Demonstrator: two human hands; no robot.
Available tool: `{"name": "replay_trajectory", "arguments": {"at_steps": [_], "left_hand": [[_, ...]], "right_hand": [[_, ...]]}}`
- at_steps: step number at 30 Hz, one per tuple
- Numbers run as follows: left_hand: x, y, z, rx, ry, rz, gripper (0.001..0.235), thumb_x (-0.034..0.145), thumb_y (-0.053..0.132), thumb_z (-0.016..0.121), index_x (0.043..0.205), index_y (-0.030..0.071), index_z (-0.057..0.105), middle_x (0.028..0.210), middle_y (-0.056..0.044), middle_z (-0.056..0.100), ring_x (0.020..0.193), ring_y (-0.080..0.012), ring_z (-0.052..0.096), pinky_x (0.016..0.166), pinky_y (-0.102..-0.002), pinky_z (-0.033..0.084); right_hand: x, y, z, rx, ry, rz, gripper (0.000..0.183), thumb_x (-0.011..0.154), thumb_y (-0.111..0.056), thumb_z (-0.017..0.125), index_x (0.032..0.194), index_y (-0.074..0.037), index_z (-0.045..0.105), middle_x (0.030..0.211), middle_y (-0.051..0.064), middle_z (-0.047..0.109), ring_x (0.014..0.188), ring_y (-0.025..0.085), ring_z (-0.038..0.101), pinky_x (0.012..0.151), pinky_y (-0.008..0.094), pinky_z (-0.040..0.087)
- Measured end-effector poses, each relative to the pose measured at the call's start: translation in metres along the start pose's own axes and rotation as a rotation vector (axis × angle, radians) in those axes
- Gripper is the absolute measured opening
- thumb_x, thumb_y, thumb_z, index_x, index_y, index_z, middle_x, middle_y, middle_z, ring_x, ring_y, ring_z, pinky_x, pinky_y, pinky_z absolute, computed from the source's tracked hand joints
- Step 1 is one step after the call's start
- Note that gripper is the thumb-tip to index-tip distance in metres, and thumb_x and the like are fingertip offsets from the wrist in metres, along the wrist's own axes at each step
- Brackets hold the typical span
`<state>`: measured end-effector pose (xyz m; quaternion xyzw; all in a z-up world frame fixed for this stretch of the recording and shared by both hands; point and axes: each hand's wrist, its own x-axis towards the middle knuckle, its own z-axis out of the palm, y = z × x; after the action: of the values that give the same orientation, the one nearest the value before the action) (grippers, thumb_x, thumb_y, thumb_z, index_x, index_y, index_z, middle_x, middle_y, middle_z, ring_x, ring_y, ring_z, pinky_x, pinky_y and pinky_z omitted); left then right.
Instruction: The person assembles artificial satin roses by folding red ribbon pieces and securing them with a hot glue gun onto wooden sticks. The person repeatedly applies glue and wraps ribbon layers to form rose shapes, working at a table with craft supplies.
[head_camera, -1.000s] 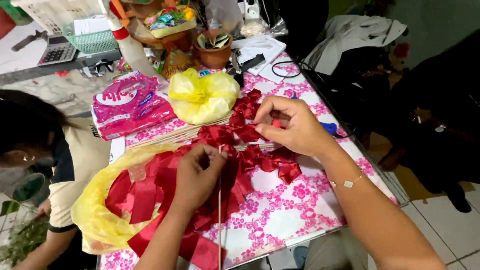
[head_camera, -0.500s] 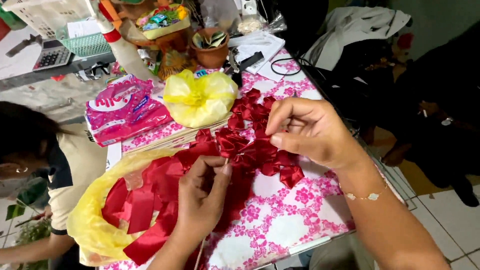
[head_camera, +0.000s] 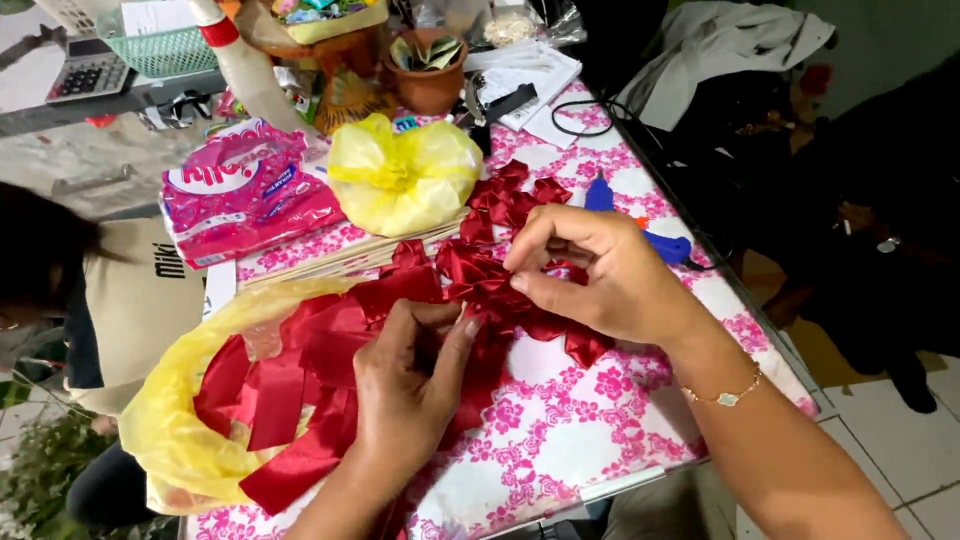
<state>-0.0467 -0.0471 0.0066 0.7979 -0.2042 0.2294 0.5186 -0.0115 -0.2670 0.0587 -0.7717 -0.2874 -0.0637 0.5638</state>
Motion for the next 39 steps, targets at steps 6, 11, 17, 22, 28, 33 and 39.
{"name": "replay_trajectory", "arguments": {"at_steps": [6, 11, 17, 22, 28, 33, 39], "left_hand": [[-0.0018, -0.0007, -0.0014, 0.050, 0.005, 0.045, 0.020, 0.094, 0.017, 0.075, 0.100, 0.007, 0.058, 0.072, 0.000, 0.066, 0.052, -0.0059, 0.055, 0.045, -0.020, 0.046], [-0.0016, -0.0029, 0.0003, 0.122, 0.035, 0.161, 0.020, 0.094, 0.015, 0.074, 0.102, 0.003, 0.060, 0.082, -0.005, 0.072, 0.058, -0.0089, 0.066, 0.048, -0.020, 0.052], [-0.0006, -0.0004, -0.0009, 0.168, 0.013, 0.256, 0.021, 0.096, 0.010, 0.073, 0.111, 0.002, 0.061, 0.091, -0.007, 0.074, 0.060, -0.0110, 0.067, 0.053, -0.023, 0.054], [-0.0004, -0.0009, -0.0011, 0.196, -0.017, 0.293, 0.026, 0.096, 0.006, 0.073, 0.117, 0.001, 0.060, 0.083, -0.007, 0.073, 0.057, -0.0105, 0.065, 0.052, -0.024, 0.056], [-0.0013, -0.0021, -0.0001, 0.223, -0.009, 0.325, 0.029, 0.097, 0.007, 0.073, 0.122, -0.001, 0.061, 0.094, -0.011, 0.077, 0.066, -0.0134, 0.073, 0.058, -0.025, 0.061], [-0.0011, 0.0007, -0.0008, 0.210, -0.013, 0.313, 0.031, 0.097, 0.006, 0.072, 0.125, -0.001, 0.061, 0.105, -0.012, 0.077, 0.069, -0.0136, 0.073, 0.063, -0.025, 0.062], [-0.0017, 0.0013, -0.0008, 0.214, -0.008, 0.337, 0.035, 0.098, 0.004, 0.072, 0.131, -0.002, 0.062, 0.083, -0.009, 0.071, 0.065, -0.0136, 0.067, 0.064, -0.026, 0.059]], "right_hand": [[0.0000, 0.0035, 0.0028, 0.003, -0.002, 0.000, 0.009, 0.091, -0.005, 0.073, 0.098, -0.008, 0.068, 0.091, 0.001, 0.064, 0.083, 0.009, 0.059, 0.080, 0.022, 0.051], [0.0009, 0.0062, 0.0038, -0.015, 0.011, -0.021, 0.008, 0.093, -0.005, 0.073, 0.098, -0.008, 0.068, 0.092, 0.001, 0.065, 0.083, 0.010, 0.060, 0.079, 0.022, 0.052], [0.0011, 0.0063, 0.0059, -0.035, 0.019, -0.031, 0.011, 0.093, -0.001, 0.072, 0.098, -0.008, 0.066, 0.093, 0.001, 0.065, 0.083, 0.009, 0.060, 0.080, 0.021, 0.052], [0.0018, 0.0039, 0.0066, -0.068, 0.031, -0.027, 0.010, 0.093, -0.001, 0.071, 0.099, -0.008, 0.067, 0.093, 0.001, 0.066, 0.083, 0.009, 0.062, 0.080, 0.021, 0.053], [0.0018, 0.0064, 0.0053, -0.062, 0.045, -0.010, 0.011, 0.093, -0.001, 0.070, 0.099, -0.009, 0.067, 0.093, 0.000, 0.064, 0.082, 0.008, 0.061, 0.079, 0.021, 0.052], [0.0026, 0.0051, 0.0052, -0.091, 0.030, -0.028, 0.011, 0.092, 0.000, 0.071, 0.099, -0.009, 0.067, 0.093, 0.001, 0.066, 0.083, 0.008, 0.061, 0.078, 0.020, 0.053], [0.0028, 0.0082, 0.0058, -0.104, 0.037, -0.070, 0.009, 0.093, -0.002, 0.071, 0.099, -0.007, 0.066, 0.093, 0.002, 0.066, 0.082, 0.009, 0.061, 0.077, 0.021, 0.053]]}}
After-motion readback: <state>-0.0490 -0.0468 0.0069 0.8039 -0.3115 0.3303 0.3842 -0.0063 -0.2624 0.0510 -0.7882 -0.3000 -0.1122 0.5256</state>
